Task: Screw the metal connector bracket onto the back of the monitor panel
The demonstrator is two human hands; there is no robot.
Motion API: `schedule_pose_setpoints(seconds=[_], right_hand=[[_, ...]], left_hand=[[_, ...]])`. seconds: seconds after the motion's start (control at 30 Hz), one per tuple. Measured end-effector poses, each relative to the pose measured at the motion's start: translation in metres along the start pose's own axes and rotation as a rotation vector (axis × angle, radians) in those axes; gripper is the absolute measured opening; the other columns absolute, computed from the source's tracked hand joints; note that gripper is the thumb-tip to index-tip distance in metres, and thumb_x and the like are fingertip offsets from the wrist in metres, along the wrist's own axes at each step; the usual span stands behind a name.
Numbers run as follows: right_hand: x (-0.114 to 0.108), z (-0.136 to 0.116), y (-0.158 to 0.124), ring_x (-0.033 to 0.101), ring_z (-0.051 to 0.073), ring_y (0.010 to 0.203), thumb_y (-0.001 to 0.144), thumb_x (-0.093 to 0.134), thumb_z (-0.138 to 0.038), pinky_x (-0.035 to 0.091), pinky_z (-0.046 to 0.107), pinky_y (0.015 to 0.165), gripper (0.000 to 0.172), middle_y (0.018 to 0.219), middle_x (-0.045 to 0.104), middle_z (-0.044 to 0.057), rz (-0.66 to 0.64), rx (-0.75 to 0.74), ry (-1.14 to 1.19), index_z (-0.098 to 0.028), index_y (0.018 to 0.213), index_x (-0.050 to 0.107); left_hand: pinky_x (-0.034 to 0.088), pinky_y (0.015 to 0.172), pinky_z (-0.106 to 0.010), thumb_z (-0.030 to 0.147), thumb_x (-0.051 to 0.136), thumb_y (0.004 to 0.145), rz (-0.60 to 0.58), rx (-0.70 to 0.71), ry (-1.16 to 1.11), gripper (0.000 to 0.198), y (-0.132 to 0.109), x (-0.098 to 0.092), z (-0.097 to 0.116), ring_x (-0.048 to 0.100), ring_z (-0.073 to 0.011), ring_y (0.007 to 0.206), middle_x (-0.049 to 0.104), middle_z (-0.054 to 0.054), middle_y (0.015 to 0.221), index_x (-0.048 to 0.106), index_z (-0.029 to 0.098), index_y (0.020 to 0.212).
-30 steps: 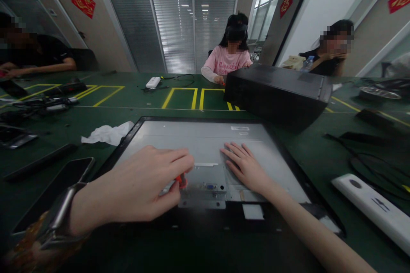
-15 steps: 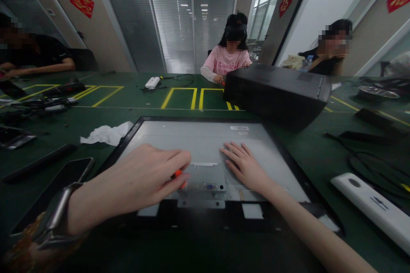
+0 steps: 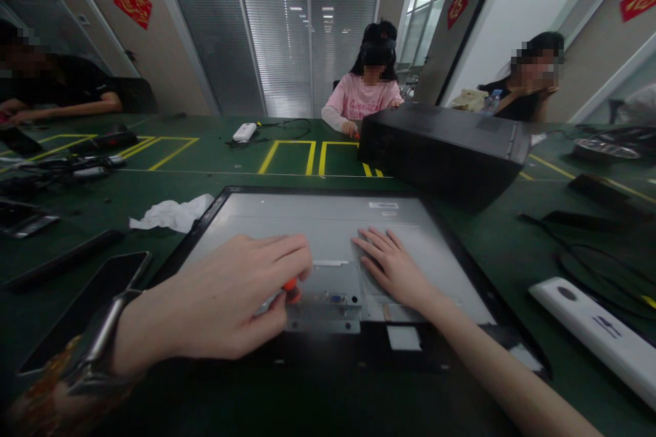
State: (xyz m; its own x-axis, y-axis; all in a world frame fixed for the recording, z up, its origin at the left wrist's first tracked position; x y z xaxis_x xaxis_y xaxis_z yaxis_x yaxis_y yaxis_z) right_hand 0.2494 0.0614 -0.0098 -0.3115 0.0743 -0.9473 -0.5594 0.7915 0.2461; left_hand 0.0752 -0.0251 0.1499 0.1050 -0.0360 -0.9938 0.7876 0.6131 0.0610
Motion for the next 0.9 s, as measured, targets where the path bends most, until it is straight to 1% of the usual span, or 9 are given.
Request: schedule_pose_setpoints(seconds=[0.13, 0.3, 0.43, 0.53, 0.63, 0.73, 0.8, 0.9], right_hand=[[0.0001, 0.0001, -0.0003, 0.036, 0.026, 0.137, 0.098, 0.037, -0.037, 0.026, 0.057, 0.111, 0.045, 0.147, 0.043, 0.005, -0.012, 0.004, -0.003, -0.031, 0.142, 0.04], [-0.001, 0.0012, -0.0007, 0.036, 0.025, 0.137, 0.097, 0.037, -0.037, 0.026, 0.056, 0.112, 0.044, 0.147, 0.044, 0.005, 0.005, 0.007, -0.004, -0.03, 0.141, 0.042], [0.0008, 0.0024, -0.0009, 0.035, 0.025, 0.138, 0.098, 0.036, -0.037, 0.025, 0.056, 0.112, 0.044, 0.148, 0.043, 0.004, -0.016, 0.009, -0.013, -0.031, 0.141, 0.041], [0.0013, 0.0029, -0.0008, 0.035, 0.024, 0.138, 0.098, 0.036, -0.036, 0.026, 0.055, 0.113, 0.044, 0.148, 0.042, 0.004, -0.02, 0.011, -0.012, -0.031, 0.141, 0.041], [0.0019, 0.0028, -0.0004, 0.034, 0.025, 0.138, 0.098, 0.037, -0.036, 0.025, 0.055, 0.113, 0.044, 0.148, 0.043, 0.004, -0.018, 0.01, -0.011, -0.031, 0.141, 0.041], [0.0026, 0.0028, 0.0001, 0.035, 0.025, 0.138, 0.097, 0.037, -0.035, 0.025, 0.056, 0.112, 0.044, 0.147, 0.043, 0.005, -0.013, 0.01, -0.014, -0.03, 0.141, 0.042], [0.0025, 0.0029, 0.0004, 0.035, 0.025, 0.137, 0.097, 0.038, -0.035, 0.025, 0.056, 0.112, 0.044, 0.147, 0.044, 0.005, -0.009, 0.012, -0.015, -0.03, 0.141, 0.042], [0.0012, 0.0024, 0.0006, 0.036, 0.025, 0.137, 0.097, 0.038, -0.035, 0.025, 0.056, 0.112, 0.045, 0.147, 0.044, 0.005, -0.001, 0.01, -0.01, -0.03, 0.141, 0.041]], left_hand=[[0.034, 0.052, -0.028, 0.014, 0.047, 0.081, -0.008, -0.006, -0.009, 0.008, -0.0003, 0.003, -0.0014, 0.05, -0.0147, 0.063, 0.056, -0.001, 0.088, 0.046, 0.02, 0.087], [0.032, 0.05, -0.028, 0.018, 0.046, 0.087, 0.004, -0.019, 0.04, 0.008, 0.0002, 0.0049, -0.0035, 0.048, -0.0134, 0.058, 0.058, -0.001, 0.09, 0.047, 0.019, 0.095], [0.03, 0.049, -0.029, 0.023, 0.047, 0.093, 0.007, -0.033, 0.101, 0.006, -0.0006, 0.006, -0.0081, 0.052, -0.0145, 0.056, 0.06, 0.001, 0.082, 0.047, 0.019, 0.098], [0.029, 0.049, -0.029, 0.026, 0.046, 0.094, -0.005, -0.024, 0.125, 0.006, -0.0012, 0.0079, -0.0096, 0.053, -0.0151, 0.056, 0.06, 0.002, 0.076, 0.048, 0.02, 0.094], [0.03, 0.05, -0.029, 0.025, 0.046, 0.092, -0.003, -0.008, 0.099, 0.005, -0.0007, 0.0076, -0.0077, 0.052, -0.0147, 0.057, 0.058, 0.002, 0.074, 0.047, 0.021, 0.089], [0.03, 0.051, -0.029, 0.021, 0.047, 0.085, 0.017, -0.013, 0.061, 0.001, -0.0003, 0.0044, -0.0055, 0.052, -0.0148, 0.061, 0.057, 0.001, 0.079, 0.048, 0.02, 0.085], [0.032, 0.052, -0.028, 0.019, 0.048, 0.08, 0.02, -0.028, 0.044, 0.005, -0.0005, 0.003, -0.0051, 0.051, -0.0149, 0.064, 0.057, -0.001, 0.087, 0.048, 0.019, 0.085], [0.033, 0.054, -0.028, 0.018, 0.046, 0.08, 0.011, -0.046, 0.032, 0.013, -0.001, 0.0035, -0.0055, 0.051, -0.0143, 0.064, 0.056, -0.003, 0.096, 0.049, 0.018, 0.092]])
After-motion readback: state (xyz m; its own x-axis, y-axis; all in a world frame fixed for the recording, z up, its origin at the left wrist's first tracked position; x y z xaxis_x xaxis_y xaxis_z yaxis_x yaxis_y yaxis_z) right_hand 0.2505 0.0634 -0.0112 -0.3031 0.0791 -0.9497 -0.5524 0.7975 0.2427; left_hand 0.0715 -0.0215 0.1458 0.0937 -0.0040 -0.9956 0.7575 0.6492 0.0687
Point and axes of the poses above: each hand's wrist, its own y-axis towards the middle knuckle, its own x-axis out of the palm, z = x × y, the point moved 8 cm from there along y, towards the middle knuckle
